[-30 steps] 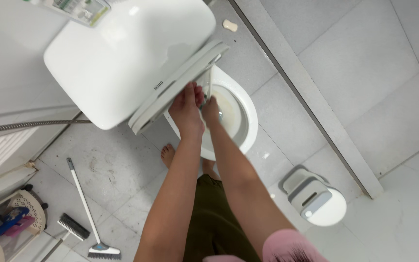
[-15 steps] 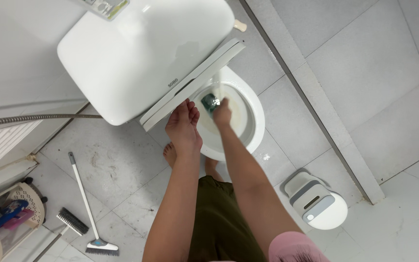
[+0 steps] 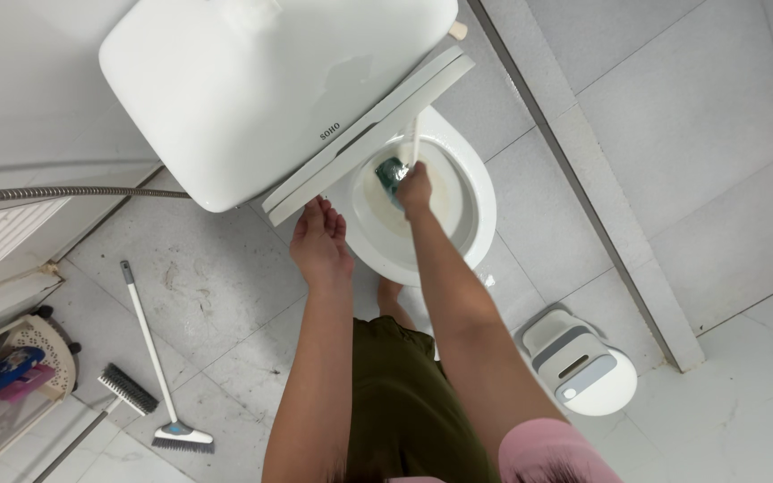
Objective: The person wipes the exterior of the toilet tank with a small brush, سپس cleans the interior of the toilet bowl with a toilet brush.
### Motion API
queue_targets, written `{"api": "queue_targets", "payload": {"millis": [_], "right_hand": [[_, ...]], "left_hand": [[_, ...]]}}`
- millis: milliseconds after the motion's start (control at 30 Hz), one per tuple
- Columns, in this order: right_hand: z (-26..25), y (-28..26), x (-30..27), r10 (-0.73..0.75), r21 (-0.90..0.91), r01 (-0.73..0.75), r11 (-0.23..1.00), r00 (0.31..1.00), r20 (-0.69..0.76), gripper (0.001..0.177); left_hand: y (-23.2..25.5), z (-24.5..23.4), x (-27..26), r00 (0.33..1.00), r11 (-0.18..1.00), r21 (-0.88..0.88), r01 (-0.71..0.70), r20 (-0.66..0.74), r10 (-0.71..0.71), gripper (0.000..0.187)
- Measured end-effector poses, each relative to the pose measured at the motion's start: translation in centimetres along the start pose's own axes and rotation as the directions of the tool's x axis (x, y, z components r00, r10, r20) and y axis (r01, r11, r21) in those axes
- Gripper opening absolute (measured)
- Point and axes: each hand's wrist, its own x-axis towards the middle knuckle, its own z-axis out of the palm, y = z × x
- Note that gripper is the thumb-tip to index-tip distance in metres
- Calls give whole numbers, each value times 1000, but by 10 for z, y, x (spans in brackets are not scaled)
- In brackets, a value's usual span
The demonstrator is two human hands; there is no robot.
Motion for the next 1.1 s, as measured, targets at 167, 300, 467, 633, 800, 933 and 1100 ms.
{"api": "queue_targets", "payload": {"millis": [167, 300, 467, 633, 800, 933, 1100], "right_hand": [[25, -5, -59, 247, 461, -491, 739, 834, 493, 18], [51, -22, -117, 220, 558, -611, 562, 760, 611, 18], [91, -40, -186, 228, 562, -597, 573, 774, 591, 21], [126, -41, -191, -30, 166, 32, 986, 999, -14, 36], [152, -33, -175, 204, 167, -213, 963, 976, 72, 26], [168, -24, -191, 176, 135, -180, 974, 983, 44, 32], [156, -29, -202, 196, 329, -203, 922, 979, 53, 23]], "left_hand": [[-3, -19, 18, 995, 999, -33, 19, -100, -22, 15], [1, -38, 32, 991, 1000, 25, 12, -132, -9, 14], [5, -57, 45, 973, 943, 308, -128, -143, 179, 28], [15, -72, 60, 944, 855, 438, -278, -41, 328, 38], [35, -91, 75, 819, 584, 581, -567, 319, 477, 36], [47, -100, 82, 862, 636, 586, -503, 388, 325, 26], [58, -109, 85, 866, 589, 642, -491, 432, 252, 21]]}}
